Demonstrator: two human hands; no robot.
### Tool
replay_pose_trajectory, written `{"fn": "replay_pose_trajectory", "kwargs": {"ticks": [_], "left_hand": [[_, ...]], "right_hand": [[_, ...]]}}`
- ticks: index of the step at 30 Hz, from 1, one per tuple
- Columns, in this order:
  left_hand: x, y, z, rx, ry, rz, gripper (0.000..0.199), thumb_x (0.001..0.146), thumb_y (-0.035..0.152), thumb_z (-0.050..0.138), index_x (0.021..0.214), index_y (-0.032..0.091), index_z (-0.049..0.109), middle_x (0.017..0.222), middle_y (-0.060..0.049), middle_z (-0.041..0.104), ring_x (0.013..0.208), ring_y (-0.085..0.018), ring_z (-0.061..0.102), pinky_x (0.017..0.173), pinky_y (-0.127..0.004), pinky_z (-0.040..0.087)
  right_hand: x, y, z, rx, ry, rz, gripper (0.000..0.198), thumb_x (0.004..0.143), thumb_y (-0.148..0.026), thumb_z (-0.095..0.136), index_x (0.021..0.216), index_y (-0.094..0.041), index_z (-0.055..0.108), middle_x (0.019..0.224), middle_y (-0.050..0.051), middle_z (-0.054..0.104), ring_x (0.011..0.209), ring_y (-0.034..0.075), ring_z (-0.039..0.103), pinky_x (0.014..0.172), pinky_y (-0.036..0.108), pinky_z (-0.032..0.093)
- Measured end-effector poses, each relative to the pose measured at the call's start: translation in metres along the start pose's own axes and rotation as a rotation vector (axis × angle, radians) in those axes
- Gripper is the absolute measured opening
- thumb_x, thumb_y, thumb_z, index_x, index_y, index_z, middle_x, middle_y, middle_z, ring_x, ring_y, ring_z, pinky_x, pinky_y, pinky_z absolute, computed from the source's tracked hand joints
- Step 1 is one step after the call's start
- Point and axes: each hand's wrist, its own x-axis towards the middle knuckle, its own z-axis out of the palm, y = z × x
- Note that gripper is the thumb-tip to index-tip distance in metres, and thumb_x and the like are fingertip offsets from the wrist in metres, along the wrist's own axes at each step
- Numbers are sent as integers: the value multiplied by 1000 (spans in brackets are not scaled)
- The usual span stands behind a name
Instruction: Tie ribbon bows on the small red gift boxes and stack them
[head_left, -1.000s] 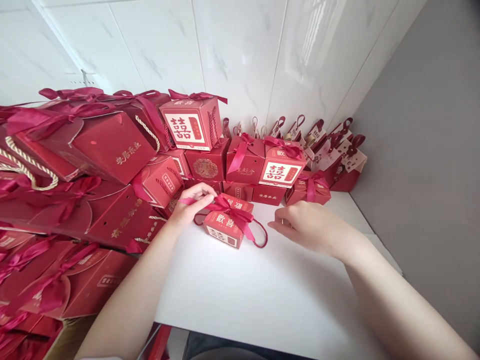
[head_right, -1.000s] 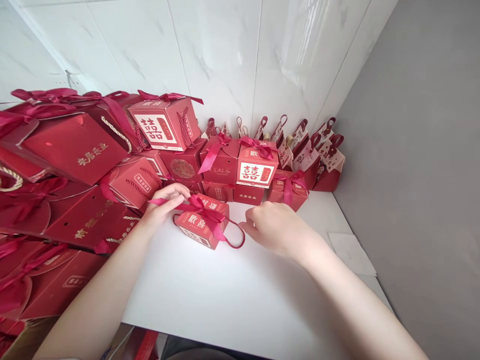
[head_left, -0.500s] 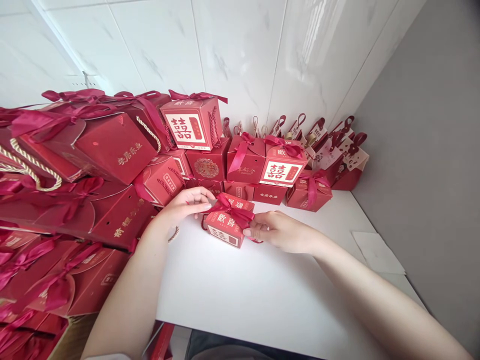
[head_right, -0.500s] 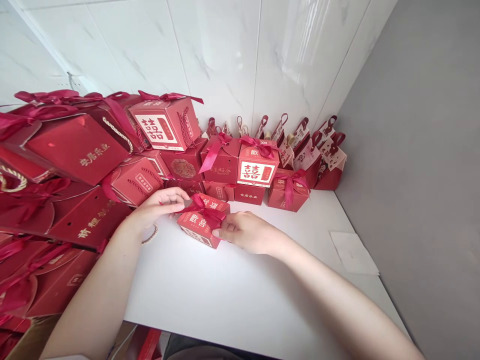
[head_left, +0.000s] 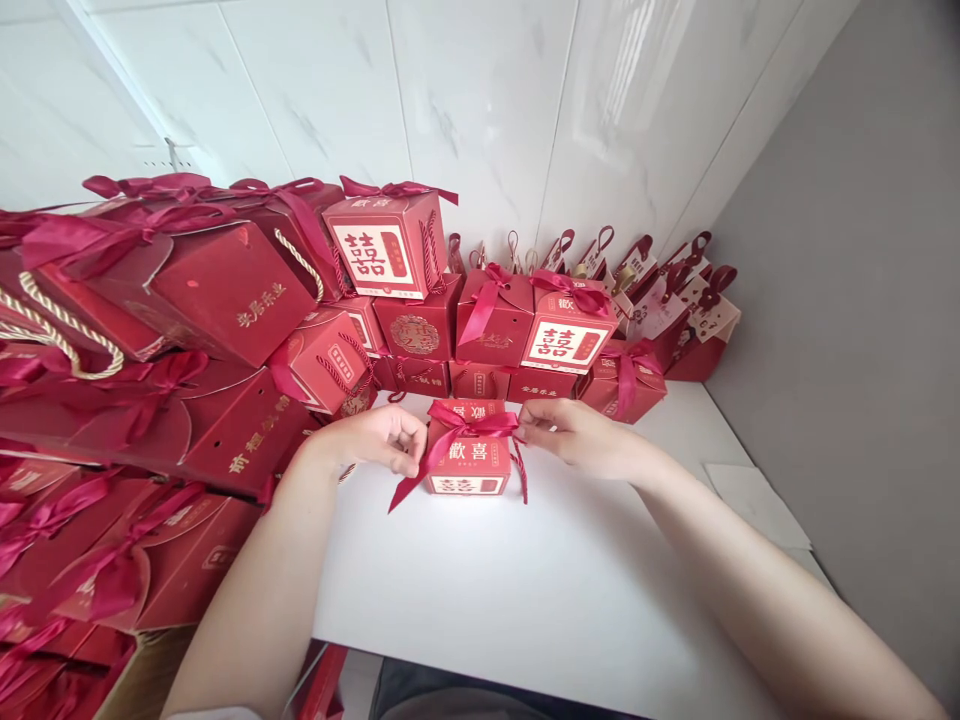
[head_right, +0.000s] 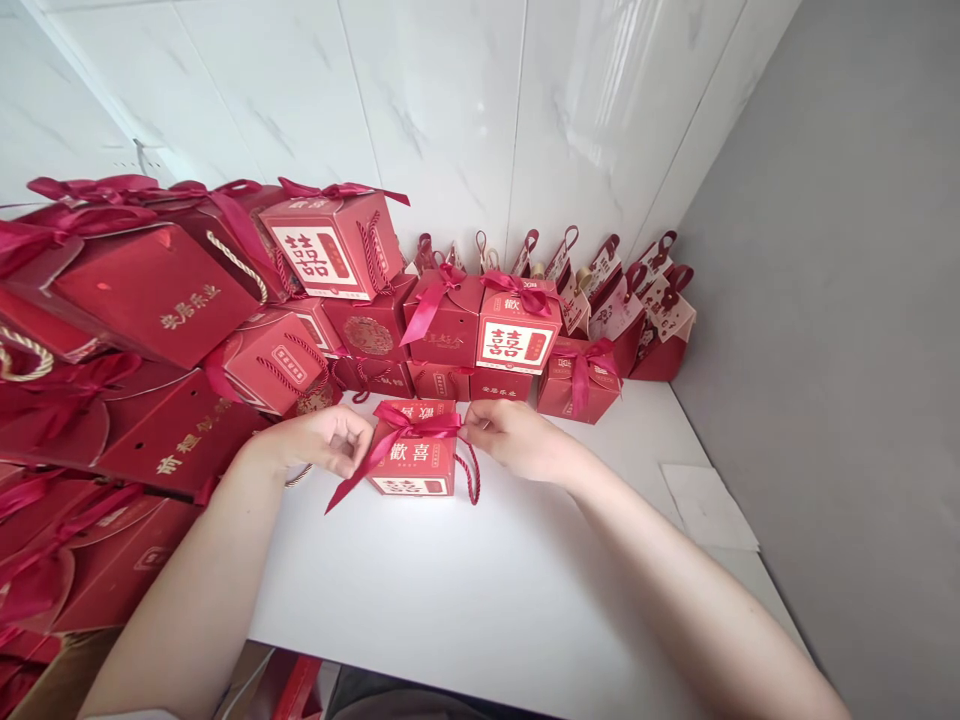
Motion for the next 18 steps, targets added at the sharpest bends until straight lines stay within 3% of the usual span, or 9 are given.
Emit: {"fn": "replay_pose_trajectory", "kwargs": {"ticks": [2,4,6,7,9,11,14,18], "left_hand": [[4,1,2,57,55,64,36,73,46,73,61,16,56,55,1,54,51,-12,48,53,-26,34],[12,2,6,77,304,196,35,82,47,64,66,17,53,60,2,53,57,-12,49,58,-26,37],[21,2,12,87,565,342,25,83,42,64,79,19,56,76,1,58,74,-15,55,70,-26,43],[26,2,16,81,628,399,23,83,41,65,87,20,57,88,-1,61,86,-17,57,78,-28,44],[34,1,24,51,620,461,28,82,39,66,102,20,58,110,-5,61,110,-22,55,94,-32,43],[38,0,32,37,531,464,34,82,37,67,110,20,57,123,-8,59,123,-25,50,105,-37,38],[39,1,42,46,446,416,37,82,33,68,115,21,56,127,-9,59,125,-26,51,108,-40,37],[38,1,45,72,466,361,40,80,34,71,115,22,56,125,-8,60,120,-27,55,102,-41,43]], "right_hand": [[-2,1,-6,22,-29,-9,30,92,-43,51,80,-17,59,80,1,61,76,15,57,71,28,44],[-5,-1,-11,92,-122,-11,35,92,-47,52,79,-16,61,79,3,64,76,16,60,73,28,46],[-9,-6,-12,173,-224,3,39,90,-51,55,79,-15,64,77,4,67,73,16,61,71,28,48],[-11,-9,-11,206,-265,6,40,88,-53,57,80,-15,65,78,5,68,72,15,62,70,27,49],[-14,-15,-7,249,-328,14,41,86,-55,60,82,-14,68,79,6,71,69,15,63,67,27,50],[-16,-20,-1,259,-364,34,44,85,-57,61,82,-14,69,80,7,72,66,15,64,64,27,51],[-18,-24,7,264,-388,62,47,85,-60,59,80,-15,69,78,7,72,63,16,67,60,26,51],[-18,-27,15,302,-402,79,44,85,-57,60,79,-14,69,72,6,73,58,15,68,56,23,46]]}}
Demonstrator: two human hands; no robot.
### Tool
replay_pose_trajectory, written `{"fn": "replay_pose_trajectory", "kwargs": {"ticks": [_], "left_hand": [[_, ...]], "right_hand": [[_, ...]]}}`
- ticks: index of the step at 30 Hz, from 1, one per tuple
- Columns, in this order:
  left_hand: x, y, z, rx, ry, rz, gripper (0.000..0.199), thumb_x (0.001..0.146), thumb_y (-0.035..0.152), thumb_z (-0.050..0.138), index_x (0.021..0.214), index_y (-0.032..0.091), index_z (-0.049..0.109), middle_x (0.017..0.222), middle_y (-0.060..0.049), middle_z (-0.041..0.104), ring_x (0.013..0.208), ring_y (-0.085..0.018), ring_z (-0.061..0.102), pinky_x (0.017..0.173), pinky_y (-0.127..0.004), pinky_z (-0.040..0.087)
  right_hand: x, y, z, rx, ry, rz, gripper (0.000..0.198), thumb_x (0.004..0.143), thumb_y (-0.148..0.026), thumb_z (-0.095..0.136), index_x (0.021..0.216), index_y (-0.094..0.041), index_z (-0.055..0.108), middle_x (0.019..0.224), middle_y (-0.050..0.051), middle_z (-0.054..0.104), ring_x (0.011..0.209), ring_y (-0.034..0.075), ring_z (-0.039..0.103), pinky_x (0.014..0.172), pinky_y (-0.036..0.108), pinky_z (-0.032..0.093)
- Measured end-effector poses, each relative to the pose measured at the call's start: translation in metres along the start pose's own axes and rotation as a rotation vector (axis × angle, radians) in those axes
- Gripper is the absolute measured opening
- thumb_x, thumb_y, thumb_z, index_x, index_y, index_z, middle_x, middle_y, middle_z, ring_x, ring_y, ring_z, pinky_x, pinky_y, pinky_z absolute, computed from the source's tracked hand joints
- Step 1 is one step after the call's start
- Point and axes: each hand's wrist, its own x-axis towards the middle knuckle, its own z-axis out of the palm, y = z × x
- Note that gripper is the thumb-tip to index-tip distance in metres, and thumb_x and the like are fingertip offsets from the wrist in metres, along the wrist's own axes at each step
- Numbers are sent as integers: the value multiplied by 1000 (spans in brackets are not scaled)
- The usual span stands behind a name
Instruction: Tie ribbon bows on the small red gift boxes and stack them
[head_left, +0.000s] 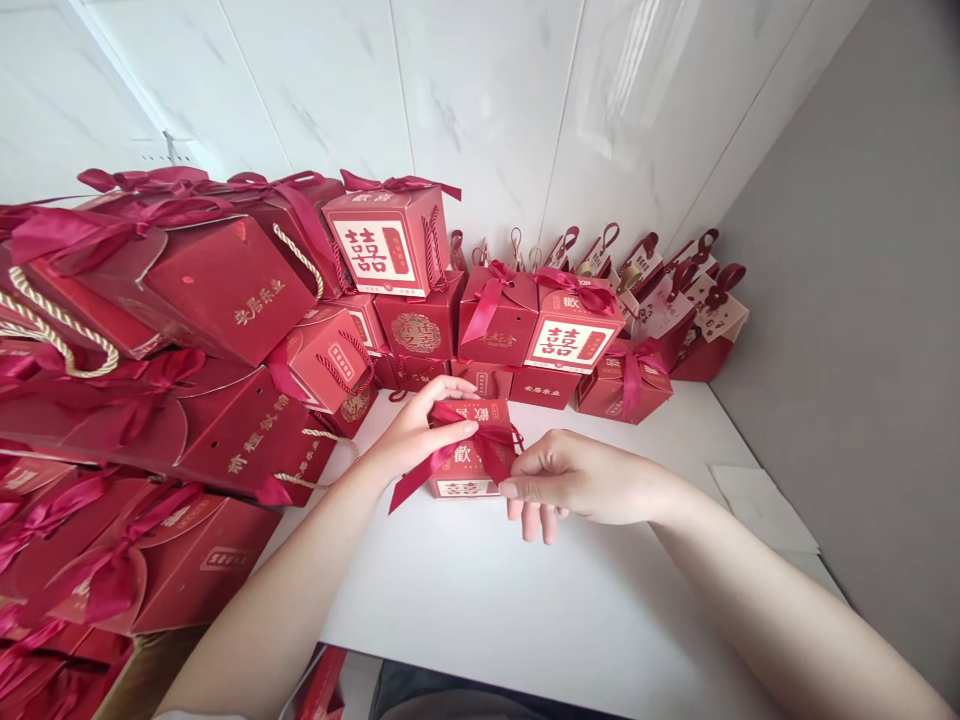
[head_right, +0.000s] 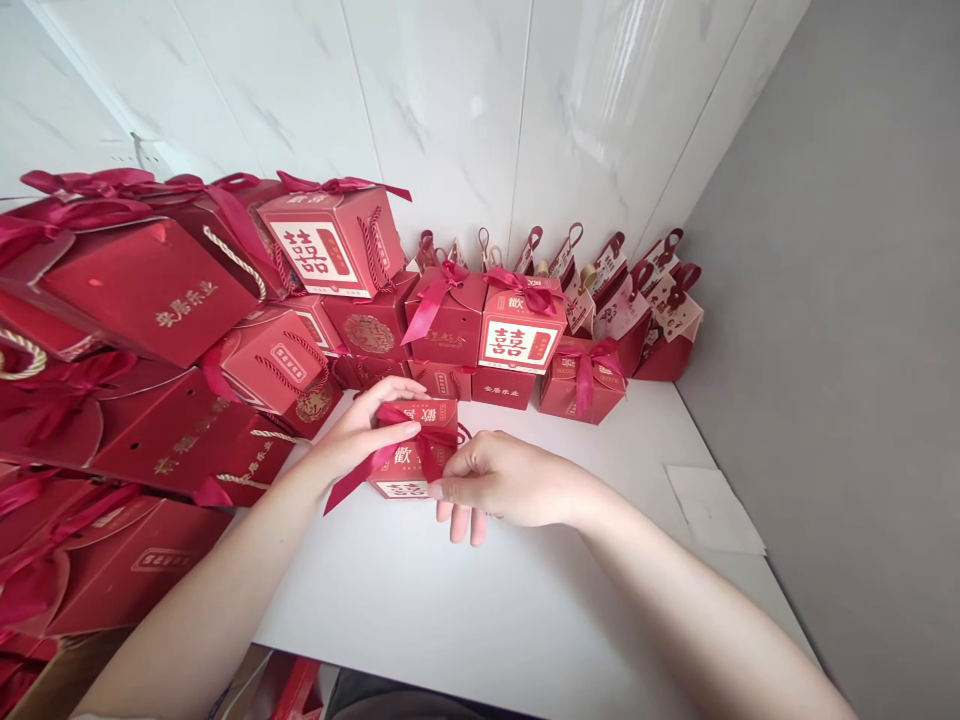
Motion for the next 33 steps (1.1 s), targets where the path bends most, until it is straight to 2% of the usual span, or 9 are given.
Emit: {"fn": "replay_pose_trajectory", "kwargs": {"ticks": [7,11,14,16,19,23,27,33], "left_hand": [[1,-2,-2,73,19,7,40,78,34,73,113,23,57,120,-6,61,114,-25,58,100,-39,43],[0,-1,1,78,36,-15,34,79,34,70,110,23,58,112,-4,64,101,-23,62,92,-37,47],[-1,1,3,142,39,38,19,81,31,67,98,21,65,108,-4,64,103,-24,61,97,-38,43],[-1,2,3,176,41,84,10,82,29,66,87,20,68,111,-6,63,110,-24,58,103,-39,39],[-1,3,4,166,52,108,13,84,32,66,83,20,69,112,-7,62,111,-24,58,103,-38,38],[0,2,5,142,95,76,21,84,40,65,81,19,68,113,-7,63,107,-24,60,98,-39,42],[0,1,6,140,79,54,20,81,38,69,78,19,66,115,-8,62,110,-25,59,103,-41,39],[0,3,4,144,42,55,18,78,35,72,77,18,66,116,-8,61,108,-25,60,104,-42,38]], "right_hand": [[-2,-4,1,149,-8,-10,39,89,-52,57,81,-14,66,67,5,74,49,12,66,50,19,41],[3,0,4,77,-109,90,36,91,-45,54,80,-13,67,60,3,71,46,11,64,48,19,41],[8,6,7,8,-134,141,33,91,-41,52,81,-13,67,61,4,71,47,12,64,52,21,46],[8,8,3,-42,-154,166,34,89,-44,56,81,-14,69,63,4,71,49,13,65,54,23,48],[1,9,-12,-114,-180,214,42,82,-55,63,80,-14,71,63,5,71,52,15,66,56,24,49],[-5,8,-34,-117,-44,213,46,86,-60,56,85,-15,67,60,4,70,48,14,64,52,22,46],[7,15,-41,19,136,157,42,92,-58,46,94,-18,58,58,2,69,43,12,61,45,20,42],[24,26,-36,275,130,-31,41,85,-57,61,81,-16,53,53,0,67,35,8,54,37,15,38]]}}
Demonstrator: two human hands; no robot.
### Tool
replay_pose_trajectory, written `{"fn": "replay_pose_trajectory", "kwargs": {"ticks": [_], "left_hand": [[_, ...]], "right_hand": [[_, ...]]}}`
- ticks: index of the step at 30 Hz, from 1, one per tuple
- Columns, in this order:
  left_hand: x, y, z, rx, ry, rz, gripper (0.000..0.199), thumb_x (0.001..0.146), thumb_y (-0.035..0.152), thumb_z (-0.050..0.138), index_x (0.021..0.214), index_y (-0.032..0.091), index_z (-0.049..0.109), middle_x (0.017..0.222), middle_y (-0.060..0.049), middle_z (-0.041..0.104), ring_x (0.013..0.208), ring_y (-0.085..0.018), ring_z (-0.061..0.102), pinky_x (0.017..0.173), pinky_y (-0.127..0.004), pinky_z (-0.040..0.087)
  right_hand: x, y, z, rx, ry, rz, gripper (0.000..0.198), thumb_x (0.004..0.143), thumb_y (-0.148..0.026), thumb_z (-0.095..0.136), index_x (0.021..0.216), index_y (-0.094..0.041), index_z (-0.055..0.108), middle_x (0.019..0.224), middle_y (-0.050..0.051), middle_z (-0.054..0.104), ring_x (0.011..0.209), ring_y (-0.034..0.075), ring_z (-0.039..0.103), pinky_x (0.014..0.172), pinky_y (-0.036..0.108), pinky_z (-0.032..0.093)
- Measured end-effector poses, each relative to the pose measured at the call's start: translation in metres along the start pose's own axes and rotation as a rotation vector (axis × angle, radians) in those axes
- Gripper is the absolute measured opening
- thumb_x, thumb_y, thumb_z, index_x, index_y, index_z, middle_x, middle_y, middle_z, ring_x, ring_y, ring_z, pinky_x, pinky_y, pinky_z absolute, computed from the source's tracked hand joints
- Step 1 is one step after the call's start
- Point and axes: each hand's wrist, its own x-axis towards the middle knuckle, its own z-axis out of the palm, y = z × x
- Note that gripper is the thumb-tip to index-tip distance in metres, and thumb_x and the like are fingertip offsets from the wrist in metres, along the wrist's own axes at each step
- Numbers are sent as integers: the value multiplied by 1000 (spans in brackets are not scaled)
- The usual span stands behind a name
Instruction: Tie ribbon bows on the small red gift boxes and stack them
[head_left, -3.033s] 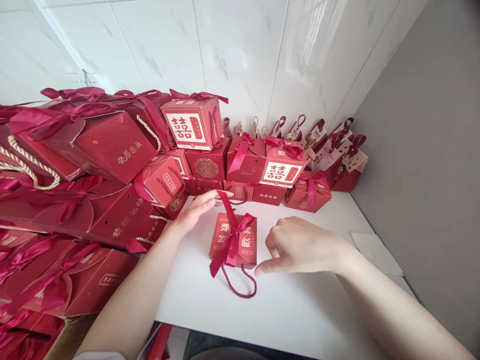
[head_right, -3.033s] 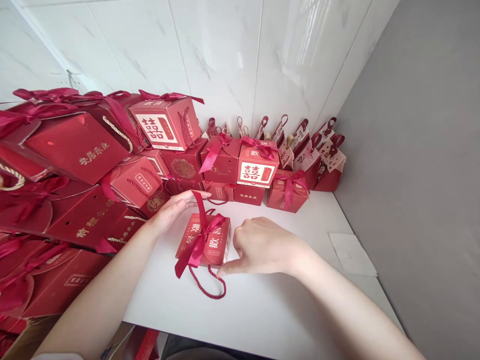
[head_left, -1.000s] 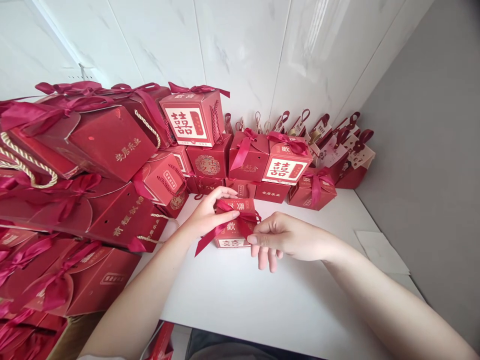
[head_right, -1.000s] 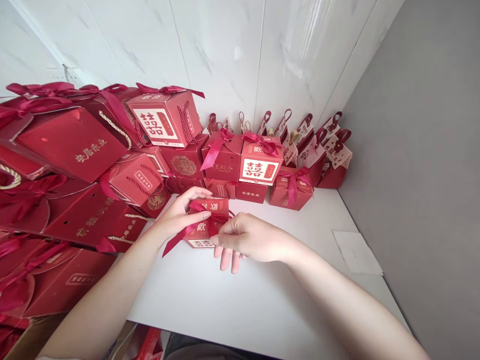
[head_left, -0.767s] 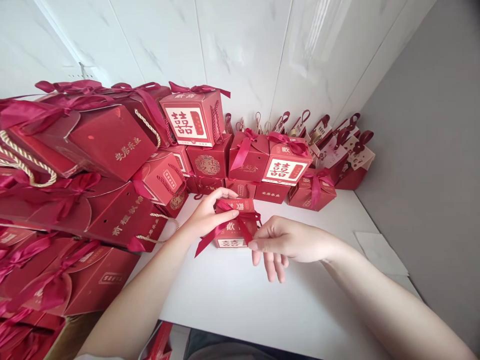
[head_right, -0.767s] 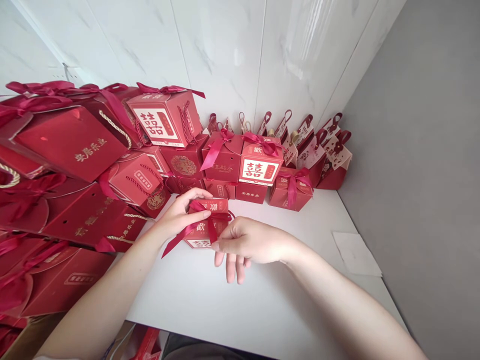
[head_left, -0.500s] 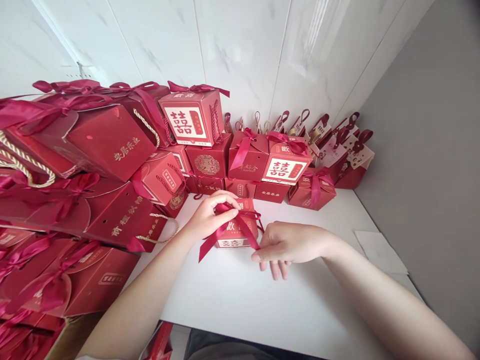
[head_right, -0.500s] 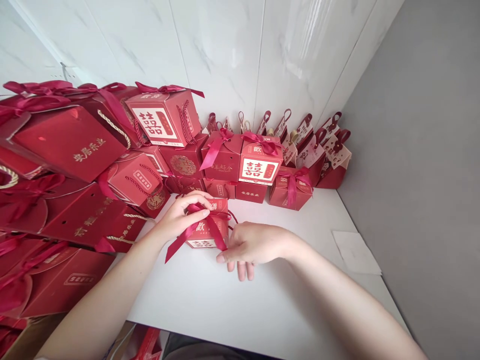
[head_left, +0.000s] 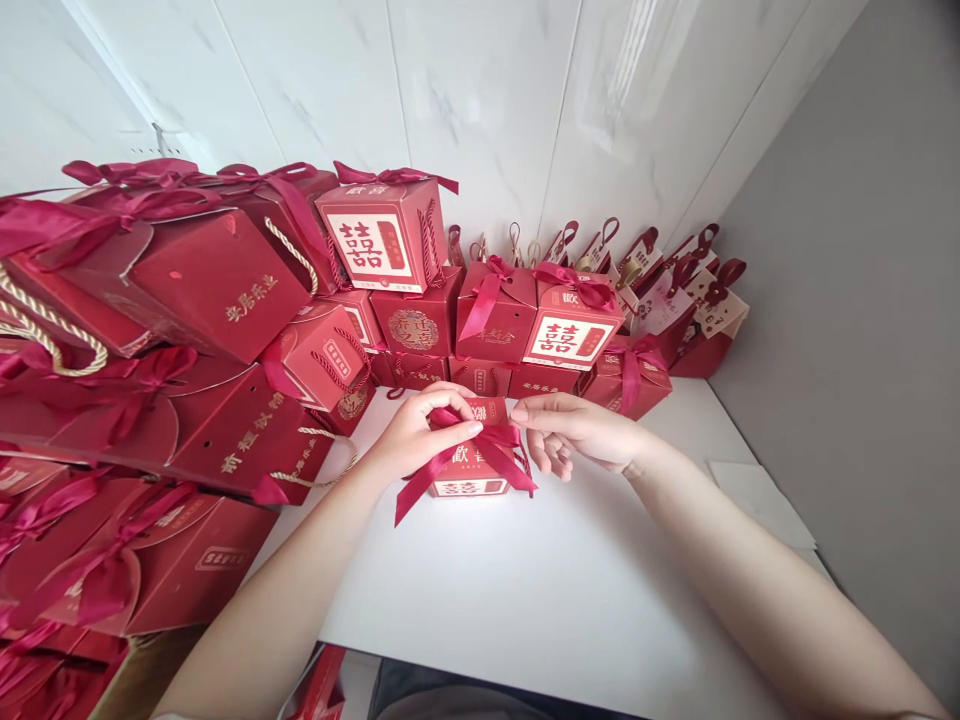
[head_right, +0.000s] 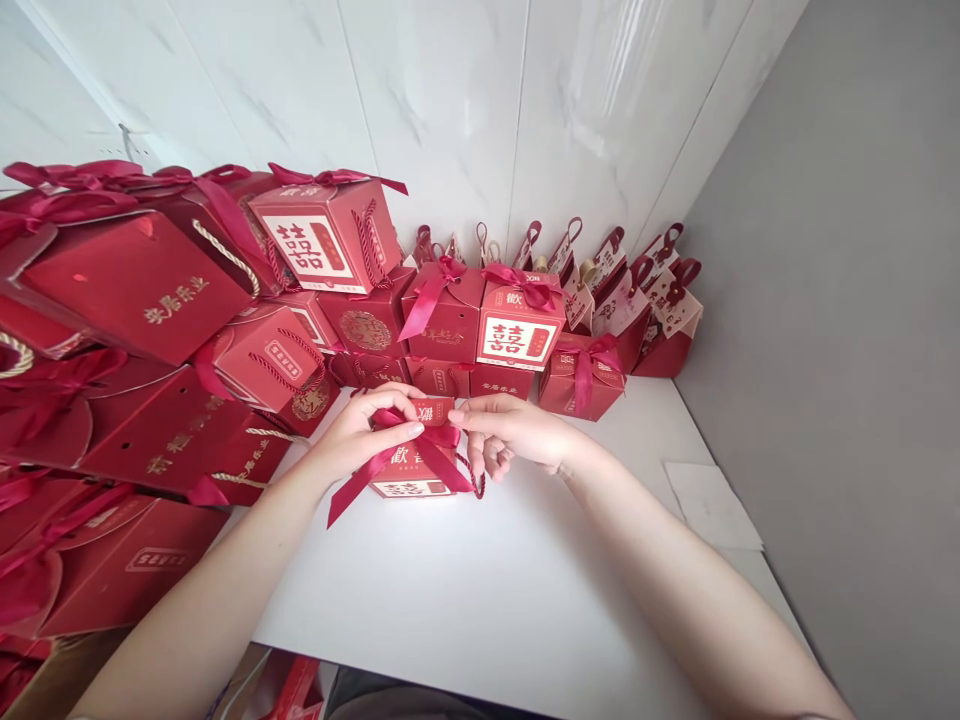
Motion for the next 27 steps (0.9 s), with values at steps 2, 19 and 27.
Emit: {"fn": "replay_pose_trajectory", "kwargs": {"ticks": [2,19,27], "left_hand": [[0,0,0,3,-1,2,17,78,34,72,76,18,66,115,-8,61,108,-25,60,104,-42,38],[-2,1,6,50,-43,29,14,80,31,70,77,18,64,114,-7,59,118,-23,55,106,-38,37],[-2,2,9,35,-34,14,13,81,29,68,77,18,61,114,-5,58,115,-21,56,103,-36,39]], "right_hand": [[0,2,0,37,-24,-17,41,85,-55,61,81,-15,54,54,1,68,34,8,54,36,15,37],[21,24,25,-459,584,-549,28,81,-41,71,72,-20,56,107,7,57,102,21,57,77,33,50],[21,27,27,-541,634,-635,12,86,-28,64,79,-21,59,113,8,56,102,21,60,79,34,53]]}}
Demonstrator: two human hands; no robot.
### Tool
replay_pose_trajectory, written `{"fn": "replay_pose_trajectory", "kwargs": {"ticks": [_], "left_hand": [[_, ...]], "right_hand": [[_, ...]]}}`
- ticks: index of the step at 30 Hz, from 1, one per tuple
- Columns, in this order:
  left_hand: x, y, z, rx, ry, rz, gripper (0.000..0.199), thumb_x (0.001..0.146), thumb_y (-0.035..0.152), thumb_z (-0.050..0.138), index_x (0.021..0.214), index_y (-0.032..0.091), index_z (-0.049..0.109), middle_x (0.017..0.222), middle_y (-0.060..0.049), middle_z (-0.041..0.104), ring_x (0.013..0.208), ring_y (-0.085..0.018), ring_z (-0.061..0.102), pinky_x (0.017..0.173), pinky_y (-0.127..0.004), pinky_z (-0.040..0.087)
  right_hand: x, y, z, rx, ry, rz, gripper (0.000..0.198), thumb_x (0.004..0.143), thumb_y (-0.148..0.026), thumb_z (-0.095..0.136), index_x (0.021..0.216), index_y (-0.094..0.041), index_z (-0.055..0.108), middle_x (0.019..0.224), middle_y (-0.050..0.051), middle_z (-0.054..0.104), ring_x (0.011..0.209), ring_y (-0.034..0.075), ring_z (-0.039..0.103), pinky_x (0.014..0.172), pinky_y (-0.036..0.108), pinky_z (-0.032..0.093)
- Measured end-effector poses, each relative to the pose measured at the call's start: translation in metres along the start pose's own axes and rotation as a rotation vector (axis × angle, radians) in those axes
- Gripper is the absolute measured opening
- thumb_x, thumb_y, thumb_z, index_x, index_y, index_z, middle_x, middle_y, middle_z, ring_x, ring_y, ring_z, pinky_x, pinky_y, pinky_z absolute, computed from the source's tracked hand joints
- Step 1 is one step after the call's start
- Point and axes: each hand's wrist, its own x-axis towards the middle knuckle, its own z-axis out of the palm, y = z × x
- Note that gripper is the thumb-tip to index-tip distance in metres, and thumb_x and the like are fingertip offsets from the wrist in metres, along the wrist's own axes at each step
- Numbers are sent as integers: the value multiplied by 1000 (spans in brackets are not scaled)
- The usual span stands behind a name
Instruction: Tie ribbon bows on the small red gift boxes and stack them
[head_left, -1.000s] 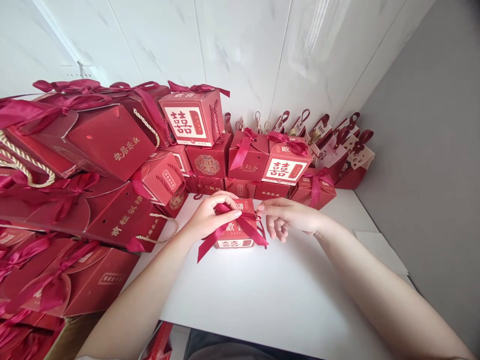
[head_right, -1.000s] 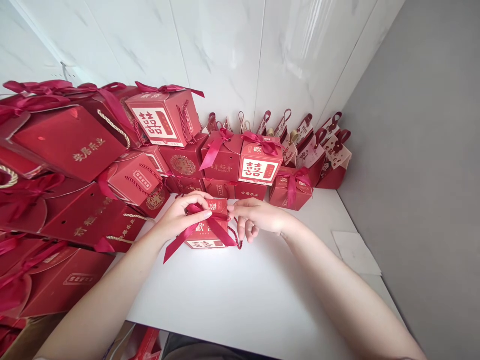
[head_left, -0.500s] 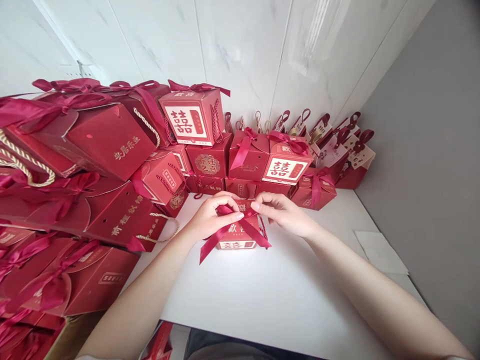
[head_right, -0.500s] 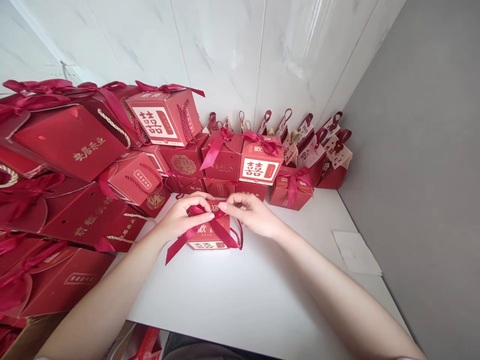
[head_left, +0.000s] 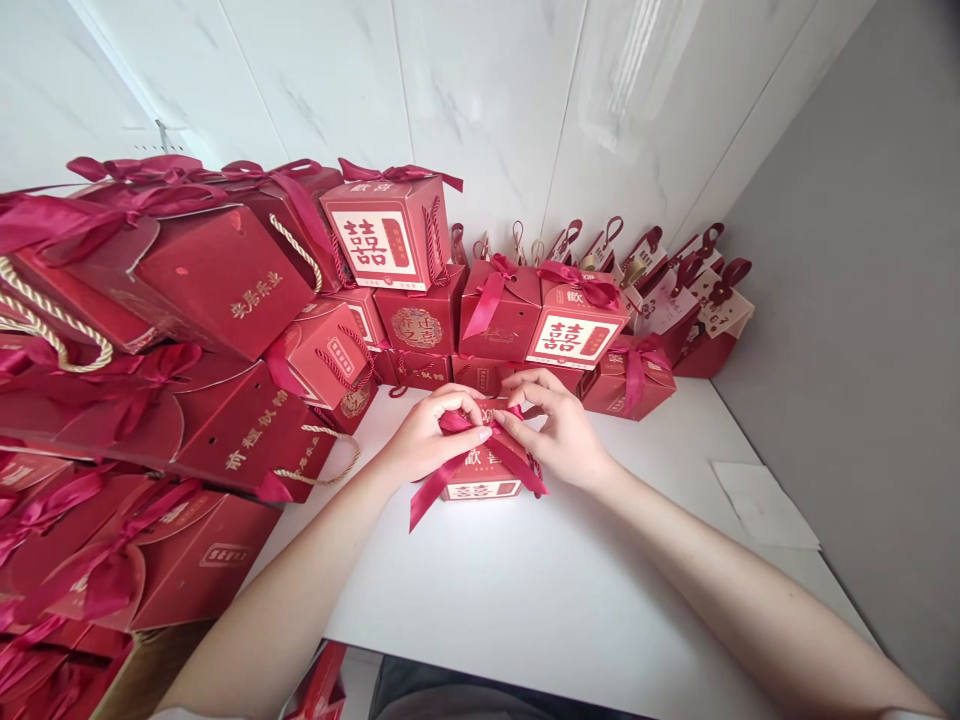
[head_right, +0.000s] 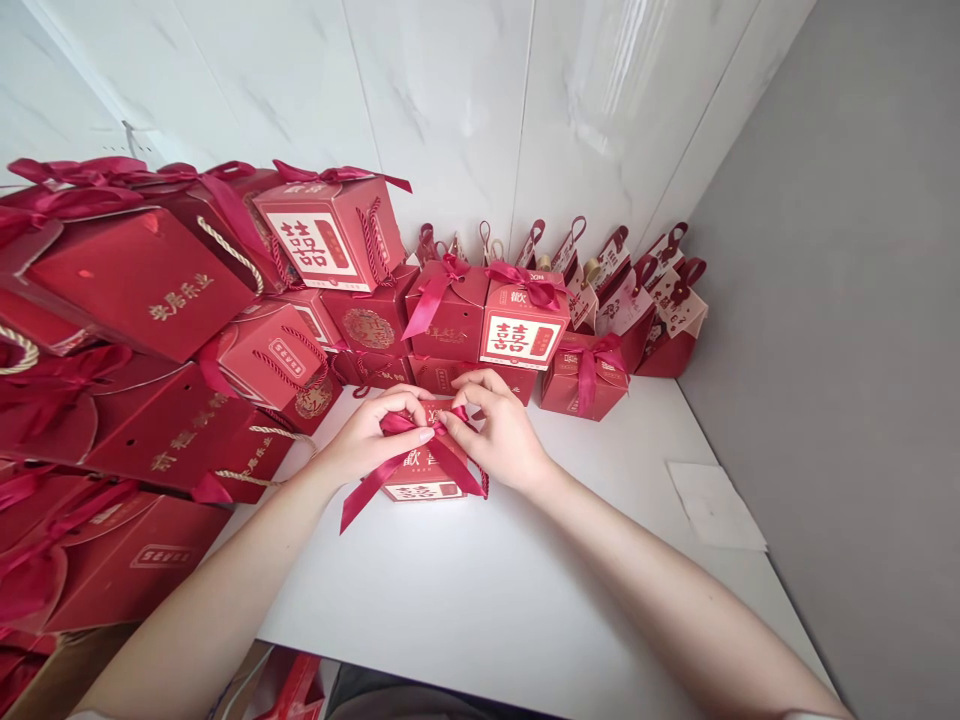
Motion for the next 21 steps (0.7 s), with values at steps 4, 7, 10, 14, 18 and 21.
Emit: {"fn": "replay_pose_trajectory", "kwargs": {"ticks": [4,7,10,14,18,21], "left_hand": [[-1,1,1,9,17,-13,13,81,28,67,76,18,59,113,-5,58,117,-22,55,103,-37,39],[-1,0,0,-5,18,-22,13,81,28,67,76,18,60,113,-5,59,118,-23,55,104,-37,37],[0,-2,-4,-69,-16,-48,12,83,30,64,79,19,62,118,-6,59,117,-23,56,104,-38,38],[2,-6,-14,-158,-27,-65,9,85,24,58,84,18,64,117,-6,62,112,-24,59,100,-38,41],[4,-11,-24,-216,53,-41,13,78,14,53,84,18,64,111,-6,65,111,-23,59,98,-36,42],[5,-12,-31,-207,140,-21,13,82,19,52,89,18,62,102,-4,65,102,-20,59,92,-32,42]], "right_hand": [[-1,-1,0,12,-2,17,10,87,-27,62,79,-21,60,114,8,58,103,22,60,74,32,55],[0,-1,-1,12,-14,44,4,87,-26,60,86,-22,60,112,7,60,102,21,61,71,31,55],[3,1,-4,49,-32,113,15,89,-28,58,104,-24,57,112,6,60,93,19,64,68,30,55],[7,3,-11,29,-47,150,17,90,-29,55,106,-23,57,111,6,60,90,19,64,71,31,53],[8,0,-16,-22,-44,162,16,93,-29,50,106,-22,57,106,5,63,86,18,61,73,31,49],[8,-4,-20,-32,-34,191,20,97,-38,44,100,-22,57,97,4,64,82,17,59,72,30,47]]}}
